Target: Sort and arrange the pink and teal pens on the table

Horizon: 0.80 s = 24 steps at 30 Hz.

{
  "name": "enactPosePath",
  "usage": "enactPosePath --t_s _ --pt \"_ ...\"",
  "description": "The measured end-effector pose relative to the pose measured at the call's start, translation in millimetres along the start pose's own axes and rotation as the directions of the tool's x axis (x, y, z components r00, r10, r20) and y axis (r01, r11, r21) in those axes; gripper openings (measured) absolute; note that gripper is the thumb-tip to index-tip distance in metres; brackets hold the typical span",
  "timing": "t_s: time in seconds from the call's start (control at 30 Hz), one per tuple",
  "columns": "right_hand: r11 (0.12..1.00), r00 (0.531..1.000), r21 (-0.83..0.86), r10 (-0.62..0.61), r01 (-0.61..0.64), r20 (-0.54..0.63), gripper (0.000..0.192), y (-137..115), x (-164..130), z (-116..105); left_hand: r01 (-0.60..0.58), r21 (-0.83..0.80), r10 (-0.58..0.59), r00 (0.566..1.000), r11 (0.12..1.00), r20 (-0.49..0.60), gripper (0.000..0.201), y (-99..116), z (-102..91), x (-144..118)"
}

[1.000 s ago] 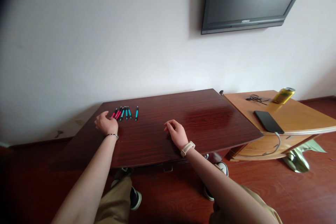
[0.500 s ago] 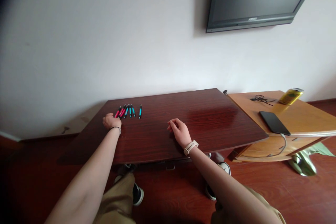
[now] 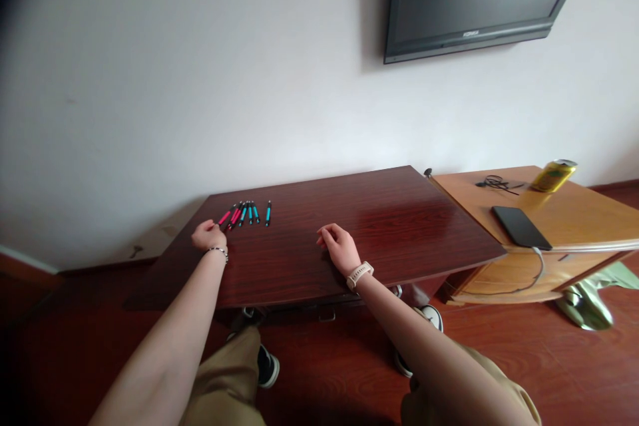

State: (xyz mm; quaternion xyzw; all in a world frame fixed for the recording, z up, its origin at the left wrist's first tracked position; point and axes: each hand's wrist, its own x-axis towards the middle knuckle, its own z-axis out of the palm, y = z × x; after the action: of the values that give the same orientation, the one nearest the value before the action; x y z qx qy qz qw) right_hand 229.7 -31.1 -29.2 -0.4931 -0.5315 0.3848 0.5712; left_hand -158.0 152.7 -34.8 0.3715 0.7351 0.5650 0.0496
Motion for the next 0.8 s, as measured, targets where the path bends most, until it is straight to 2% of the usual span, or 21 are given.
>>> enactPosePath --t_s 0.1,0.2,0.3,0.37,0.43,0.5,0.6,0.7,0.8 --pt "1.0 1.0 0.01 0.002 -0.002 0.006 0.036 1 -1 0 0.002 -0.08 -0.004 1.0 0.997 -0.022 0.038 2 -3.6 -1" --pt "1.0 1.0 0.016 -0.007 0.007 0.007 0.035 1 -1 0 -0.022 -0.153 0.017 0.999 0.988 -0.035 0.037 3 -15.4 -8" --pt "0.998 1.0 0.056 0.013 -0.014 0.008 0.035 0 0 -1 -0.087 -0.245 0.088 0.996 0.966 -0.009 0.034 4 -34.3 -30" --pt "0.994 0.999 0.101 0.034 -0.035 0.01 0.035 -2 0 -1 -0.162 -0.43 0.207 0.976 0.888 0.06 0.032 9 -47.7 -55" --pt "0.987 0.998 0.148 0.054 -0.055 0.015 0.035 -5 1 -3 -0.175 -0.533 0.299 0.942 0.828 0.155 0.034 21 -58.8 -87" --pt "0.977 0.996 0.195 0.083 -0.088 0.03 0.037 -7 0 -7 -0.148 -0.565 0.361 0.887 0.812 0.287 0.036 40 -66.0 -121" --pt "0.95 0.985 0.264 0.15 -0.166 0.08 0.046 -11 -1 -15 -0.096 -0.598 0.447 0.76 0.795 0.472 0.035 69 -68.5 -165" --pt "0.928 0.972 0.297 0.195 -0.226 0.13 0.053 -13 0 -25 -0.074 -0.638 0.513 0.669 0.766 0.539 0.032 85 -62.8 -191" --pt "0.926 0.971 0.301 0.192 -0.227 0.142 0.054 -12 2 -31 -0.072 -0.641 0.543 0.609 0.764 0.578 0.028 88 -52.3 -200"
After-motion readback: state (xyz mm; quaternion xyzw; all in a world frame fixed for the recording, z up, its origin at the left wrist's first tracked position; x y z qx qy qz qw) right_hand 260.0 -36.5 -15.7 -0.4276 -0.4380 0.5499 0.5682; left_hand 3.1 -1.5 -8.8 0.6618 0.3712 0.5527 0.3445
